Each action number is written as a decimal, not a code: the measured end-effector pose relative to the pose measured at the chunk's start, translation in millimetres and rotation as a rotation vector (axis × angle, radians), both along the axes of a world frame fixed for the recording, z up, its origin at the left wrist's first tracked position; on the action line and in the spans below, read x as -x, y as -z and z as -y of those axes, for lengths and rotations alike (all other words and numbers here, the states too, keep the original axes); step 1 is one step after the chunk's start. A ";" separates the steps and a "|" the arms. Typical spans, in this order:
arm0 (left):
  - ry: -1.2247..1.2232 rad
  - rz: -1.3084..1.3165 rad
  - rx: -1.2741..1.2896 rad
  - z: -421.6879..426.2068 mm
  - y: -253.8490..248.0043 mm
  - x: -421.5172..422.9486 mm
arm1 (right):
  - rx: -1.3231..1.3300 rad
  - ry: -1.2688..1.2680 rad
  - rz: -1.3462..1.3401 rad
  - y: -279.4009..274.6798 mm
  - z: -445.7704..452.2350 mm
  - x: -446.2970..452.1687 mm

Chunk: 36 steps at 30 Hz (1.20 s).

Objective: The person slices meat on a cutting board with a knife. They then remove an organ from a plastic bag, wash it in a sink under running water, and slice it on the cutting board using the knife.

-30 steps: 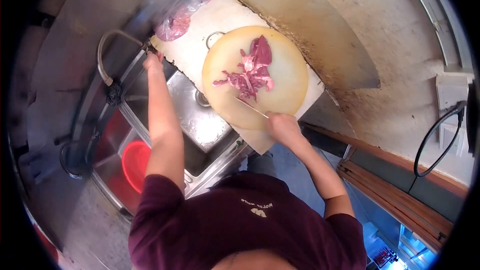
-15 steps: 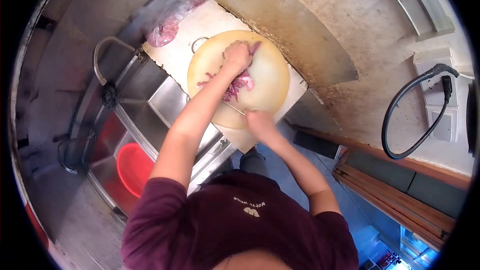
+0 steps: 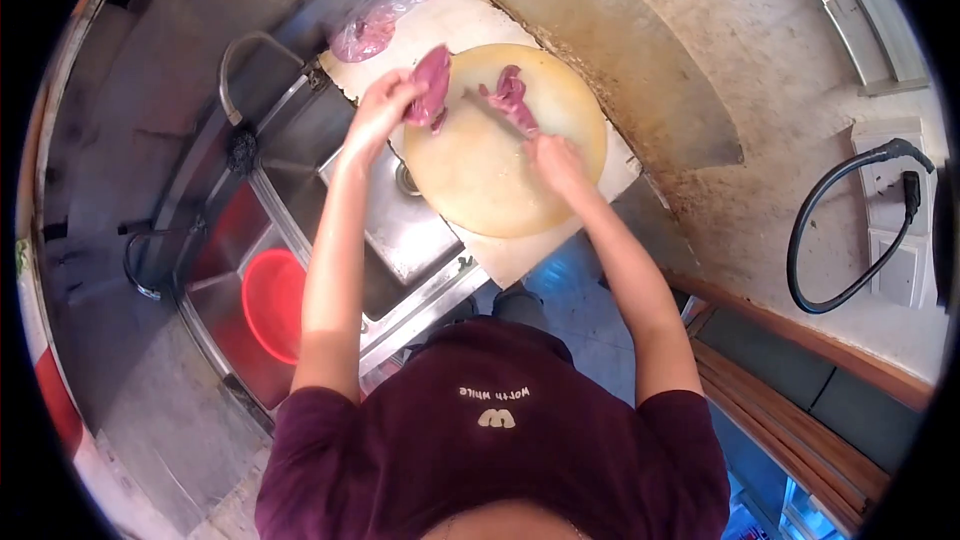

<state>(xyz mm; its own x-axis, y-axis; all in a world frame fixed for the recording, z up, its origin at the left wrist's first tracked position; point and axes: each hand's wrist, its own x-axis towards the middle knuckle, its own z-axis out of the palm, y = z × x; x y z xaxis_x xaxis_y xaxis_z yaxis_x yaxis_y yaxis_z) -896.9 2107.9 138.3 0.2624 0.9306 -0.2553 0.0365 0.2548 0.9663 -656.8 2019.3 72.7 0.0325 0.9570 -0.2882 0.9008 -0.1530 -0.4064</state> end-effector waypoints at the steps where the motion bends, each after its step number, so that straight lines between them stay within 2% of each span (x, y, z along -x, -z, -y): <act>1: -0.022 -0.037 0.020 9.5 8.8 5.8 | -0.014 0.018 -0.004 -6.2 -7.0 -9.8; 3: 0.084 -0.082 0.071 34.8 55.9 9.6 | -0.048 0.018 0.009 -6.5 -9.2 -21.7; 4: 0.121 -0.004 0.149 51.1 77.2 2.4 | -0.071 0.000 0.026 -1.7 -8.9 -25.8; 5: 0.087 0.015 0.221 70.5 88.5 -11.1 | -0.094 -0.018 0.043 1.2 -8.8 -27.1; 6: 0.009 0.000 0.228 84.8 135.2 -15.0 | -0.075 -0.041 0.043 -0.8 -4.3 -24.5; 7: -0.014 -0.232 -0.070 103.1 127.1 -26.1 | -0.053 -0.063 0.042 -5.8 7.6 -19.9; 9: -0.037 -0.587 -0.415 119.7 105.5 -36.3 | -0.067 -0.070 0.025 -16.5 32.4 -11.4; 11: -0.036 -0.842 -0.492 126.1 87.9 -38.1 | -0.131 -0.047 -0.012 -24.7 61.1 -2.5; 14: 0.044 -0.669 -0.205 122.2 90.9 -32.6 | -0.090 -0.022 -0.008 -20.9 88.0 8.6; 18: -0.033 -0.716 -0.228 131.3 88.0 -38.2 | -0.124 -0.117 0.069 -21.4 107.5 24.0; 21: -0.041 -0.729 -0.682 125.7 92.8 -38.8 | -0.115 -0.182 0.177 -10.0 112.6 26.8; 27: -0.098 -0.584 -0.632 125.1 118.1 -42.9 | -0.204 -0.262 0.237 -9.9 111.1 27.6; 31: -0.116 -0.570 -0.652 123.5 120.0 -43.8 | -0.292 -0.295 0.187 9.2 62.0 55.2; 36: -0.146 -0.570 -0.670 124.1 125.2 -42.3 | -0.121 -0.313 0.098 11.4 9.9 66.6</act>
<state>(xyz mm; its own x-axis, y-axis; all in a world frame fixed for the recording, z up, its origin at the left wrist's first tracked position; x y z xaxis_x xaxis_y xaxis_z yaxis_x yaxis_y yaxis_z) -854.6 1983.8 13.2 0.1291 0.9456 0.2985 0.5688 -0.3172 0.7589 -723.3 2009.4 61.2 -0.2462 0.9519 -0.1822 0.9321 0.1810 -0.3137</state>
